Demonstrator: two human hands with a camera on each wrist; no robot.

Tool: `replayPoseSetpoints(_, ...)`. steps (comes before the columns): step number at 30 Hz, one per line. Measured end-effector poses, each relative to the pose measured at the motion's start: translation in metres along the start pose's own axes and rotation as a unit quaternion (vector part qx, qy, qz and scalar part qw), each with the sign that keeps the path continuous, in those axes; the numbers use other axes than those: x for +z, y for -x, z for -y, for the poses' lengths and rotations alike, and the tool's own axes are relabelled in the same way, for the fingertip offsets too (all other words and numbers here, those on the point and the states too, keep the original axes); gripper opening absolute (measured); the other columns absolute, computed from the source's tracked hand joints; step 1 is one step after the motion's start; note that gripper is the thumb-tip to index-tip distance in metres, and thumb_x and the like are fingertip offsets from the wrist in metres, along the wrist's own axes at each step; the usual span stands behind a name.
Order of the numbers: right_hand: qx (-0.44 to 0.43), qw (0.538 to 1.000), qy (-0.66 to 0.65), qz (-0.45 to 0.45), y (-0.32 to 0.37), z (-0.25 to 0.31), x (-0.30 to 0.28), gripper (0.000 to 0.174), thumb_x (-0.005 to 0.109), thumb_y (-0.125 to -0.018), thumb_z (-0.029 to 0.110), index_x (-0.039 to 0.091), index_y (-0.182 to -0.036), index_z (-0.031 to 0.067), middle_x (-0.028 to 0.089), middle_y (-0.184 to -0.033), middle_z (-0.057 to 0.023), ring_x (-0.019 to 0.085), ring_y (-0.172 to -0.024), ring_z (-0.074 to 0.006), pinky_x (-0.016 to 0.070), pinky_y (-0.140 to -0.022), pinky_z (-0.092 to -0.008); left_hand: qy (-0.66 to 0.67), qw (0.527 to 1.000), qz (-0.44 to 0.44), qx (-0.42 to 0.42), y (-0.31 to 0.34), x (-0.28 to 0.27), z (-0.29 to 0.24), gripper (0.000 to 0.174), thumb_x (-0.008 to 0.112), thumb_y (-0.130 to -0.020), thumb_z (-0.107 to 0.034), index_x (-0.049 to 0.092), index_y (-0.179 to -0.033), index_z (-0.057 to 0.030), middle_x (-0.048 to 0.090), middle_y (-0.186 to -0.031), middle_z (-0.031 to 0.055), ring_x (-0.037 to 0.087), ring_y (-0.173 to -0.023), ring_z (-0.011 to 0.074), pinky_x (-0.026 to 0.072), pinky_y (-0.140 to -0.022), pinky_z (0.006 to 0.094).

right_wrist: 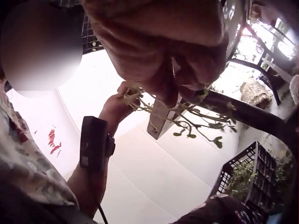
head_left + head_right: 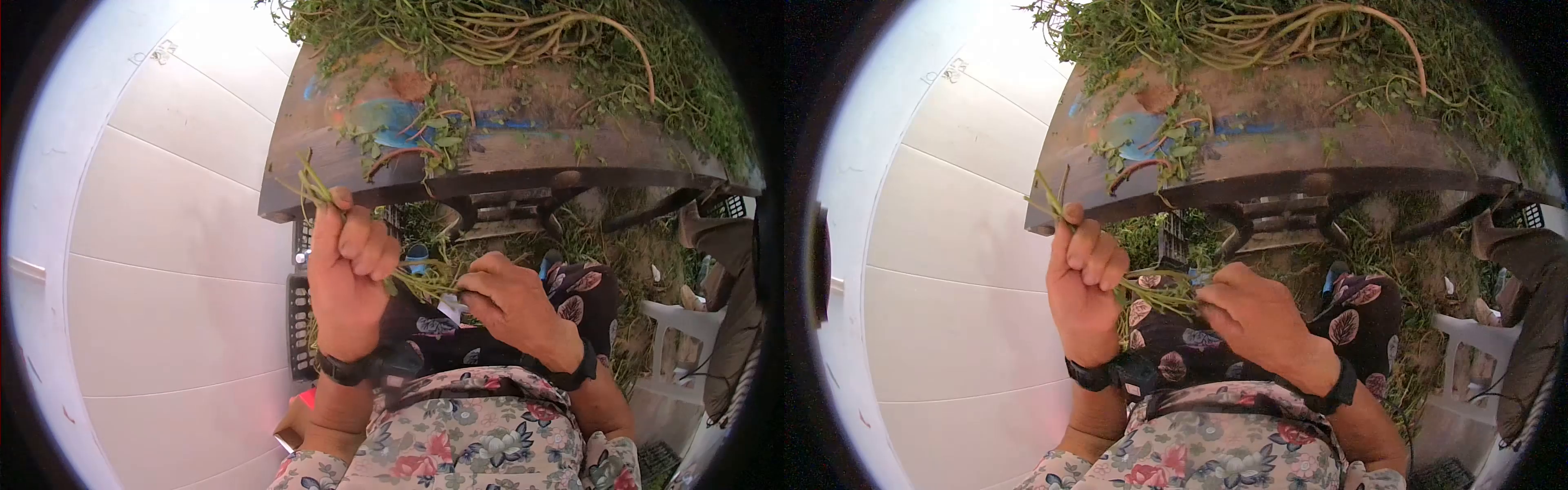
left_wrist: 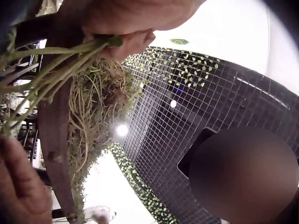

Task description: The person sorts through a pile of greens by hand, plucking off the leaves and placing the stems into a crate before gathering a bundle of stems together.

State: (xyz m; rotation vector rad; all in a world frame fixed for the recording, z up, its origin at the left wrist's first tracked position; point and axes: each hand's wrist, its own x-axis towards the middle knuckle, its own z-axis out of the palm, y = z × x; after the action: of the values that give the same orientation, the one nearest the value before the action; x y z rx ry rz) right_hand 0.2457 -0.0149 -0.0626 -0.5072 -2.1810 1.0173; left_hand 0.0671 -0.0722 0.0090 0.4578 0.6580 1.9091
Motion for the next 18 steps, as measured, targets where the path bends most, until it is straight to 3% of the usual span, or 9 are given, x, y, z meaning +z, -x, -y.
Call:
replayPoseSetpoints(4,0.039,0.997,-0.061,0.036,0.019,-0.021,0.002,0.016,0.058,-0.077,0.008,0.060,-0.092,0.0041,0.058,-0.081,-0.0153,0.057,-0.073,-0.0347,0.0470,-0.064,-0.0392,0.045,0.998,0.037,0.001,0.000,-0.003,-0.014,0.016,0.035,-0.098,-0.023,0.045,-0.095,-0.0105,0.030,-0.059,-0.0063,0.023,-0.045,0.0050,0.0245,-0.041,0.0213)
replayPoseSetpoints(7,0.126,0.988,-0.060,0.063,0.031,-0.037,-0.001,0.012,0.055,-0.079,0.002,0.061,-0.090,0.0015,0.060,-0.081,-0.0109,0.060,-0.073,-0.0233,0.0470,-0.063,-0.0307,0.082,0.994,0.075,-0.004,-0.001,-0.006,-0.023,0.017,0.032,-0.098,-0.022,0.043,-0.097,-0.0095,0.032,-0.059,-0.0057,0.025,-0.045,0.0055,0.0257,-0.042,0.0215)
replayPoseSetpoints(10,0.203,0.969,-0.132,0.042,0.032,-0.038,-0.006,0.013,0.052,-0.081,0.001,0.060,-0.091,0.0002,0.061,-0.080,-0.0086,0.060,-0.074,-0.0164,0.0468,-0.065,-0.0280,0.100,0.989,0.111,-0.018,0.001,-0.005,-0.028,0.017,0.029,-0.099,-0.021,0.041,-0.097,-0.0092,0.032,-0.058,-0.0052,0.026,-0.044,0.0060,0.0260,-0.042,0.0215)
replayPoseSetpoints(13,0.222,0.962,-0.159,0.004,0.028,-0.036,-0.016,0.013,0.051,-0.082,-0.001,0.060,-0.091,-0.0005,0.062,-0.081,-0.0068,0.059,-0.075,-0.0131,0.0469,-0.065,-0.0265,0.106,0.982,0.150,-0.038,0.003,-0.003,-0.029,0.016,0.028,-0.099,-0.021,0.038,-0.095,-0.0097,0.032,-0.056,-0.0052,0.027,-0.043,0.0060,0.0258,-0.042,0.0214)
replayPoseSetpoints(18,0.216,0.966,-0.137,0.022,0.017,-0.017,-0.033,0.015,0.058,-0.078,0.006,0.061,-0.092,0.0006,0.062,-0.082,-0.0123,0.061,-0.073,-0.0194,0.0469,-0.065,-0.0292,0.074,0.969,0.228,-0.062,0.008,-0.004,-0.031,0.014,0.028,-0.099,-0.021,0.036,-0.093,-0.0104,0.032,-0.053,-0.0056,0.027,-0.041,0.0055,0.0255,-0.041,0.0220)
